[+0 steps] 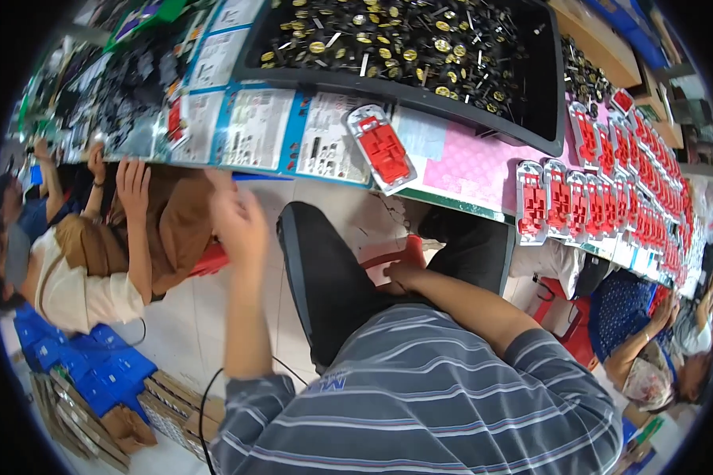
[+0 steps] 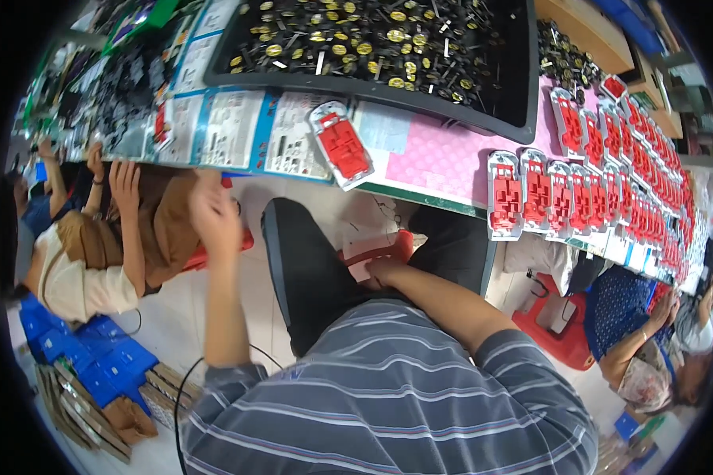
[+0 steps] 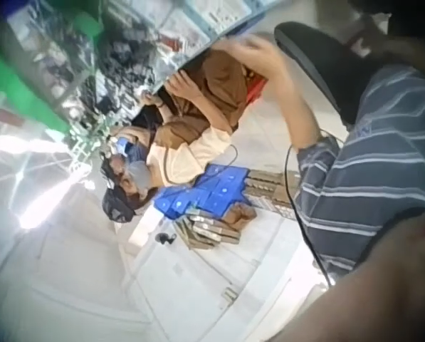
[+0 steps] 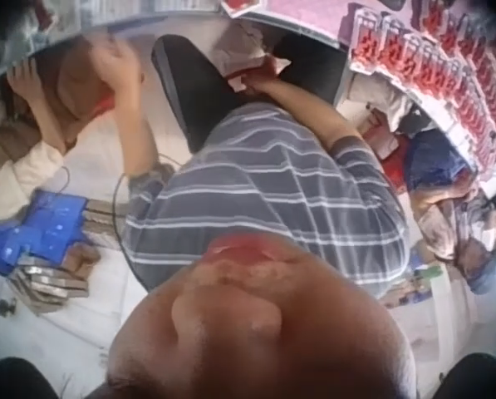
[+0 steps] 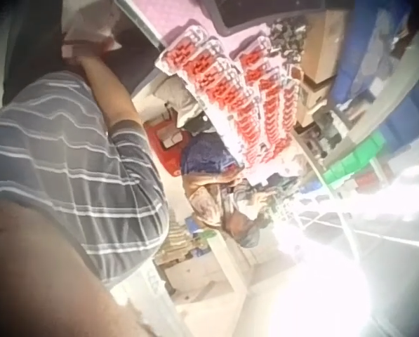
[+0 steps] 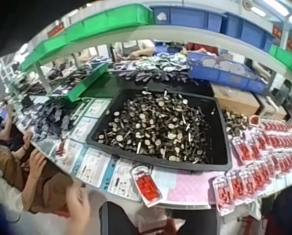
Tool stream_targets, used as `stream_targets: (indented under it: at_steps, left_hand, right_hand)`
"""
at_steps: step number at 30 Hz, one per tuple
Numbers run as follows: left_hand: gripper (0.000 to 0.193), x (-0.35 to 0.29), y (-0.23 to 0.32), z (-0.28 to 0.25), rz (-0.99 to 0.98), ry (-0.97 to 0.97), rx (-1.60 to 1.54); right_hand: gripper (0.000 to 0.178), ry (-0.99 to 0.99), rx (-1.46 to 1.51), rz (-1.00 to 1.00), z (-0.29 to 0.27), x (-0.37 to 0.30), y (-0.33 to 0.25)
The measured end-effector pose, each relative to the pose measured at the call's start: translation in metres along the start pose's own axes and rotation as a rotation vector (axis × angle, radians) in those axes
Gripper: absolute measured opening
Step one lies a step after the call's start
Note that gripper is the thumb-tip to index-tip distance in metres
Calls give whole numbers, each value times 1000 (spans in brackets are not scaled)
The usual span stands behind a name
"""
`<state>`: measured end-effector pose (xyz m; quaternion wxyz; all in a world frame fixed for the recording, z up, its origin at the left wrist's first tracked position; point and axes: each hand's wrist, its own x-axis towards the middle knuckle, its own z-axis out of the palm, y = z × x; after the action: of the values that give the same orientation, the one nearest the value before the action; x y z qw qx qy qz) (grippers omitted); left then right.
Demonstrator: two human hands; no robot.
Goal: The person assembles toy cars by taking toy car chassis and wheel axles from the table, fitting the wheel axles onto the chassis by hand, and placing the assembled chassis aside.
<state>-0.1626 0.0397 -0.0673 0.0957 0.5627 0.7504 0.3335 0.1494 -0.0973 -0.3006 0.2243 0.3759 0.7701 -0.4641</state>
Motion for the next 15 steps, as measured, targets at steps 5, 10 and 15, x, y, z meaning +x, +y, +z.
stream_targets:
  at_steps: [5, 10, 15]
  left_hand:
    - [44, -122, -40, 75, 144, -330, 516]
    - [28, -91, -77, 55, 59, -377, 533]
    - [41, -53, -114, 62, 89, -537, 418]
  right_hand:
    - [50, -495, 152, -47, 50, 68, -20]
    - [45, -377, 526, 346, 15, 65, -29]
    - [30, -48, 337, -7, 102, 123, -5]
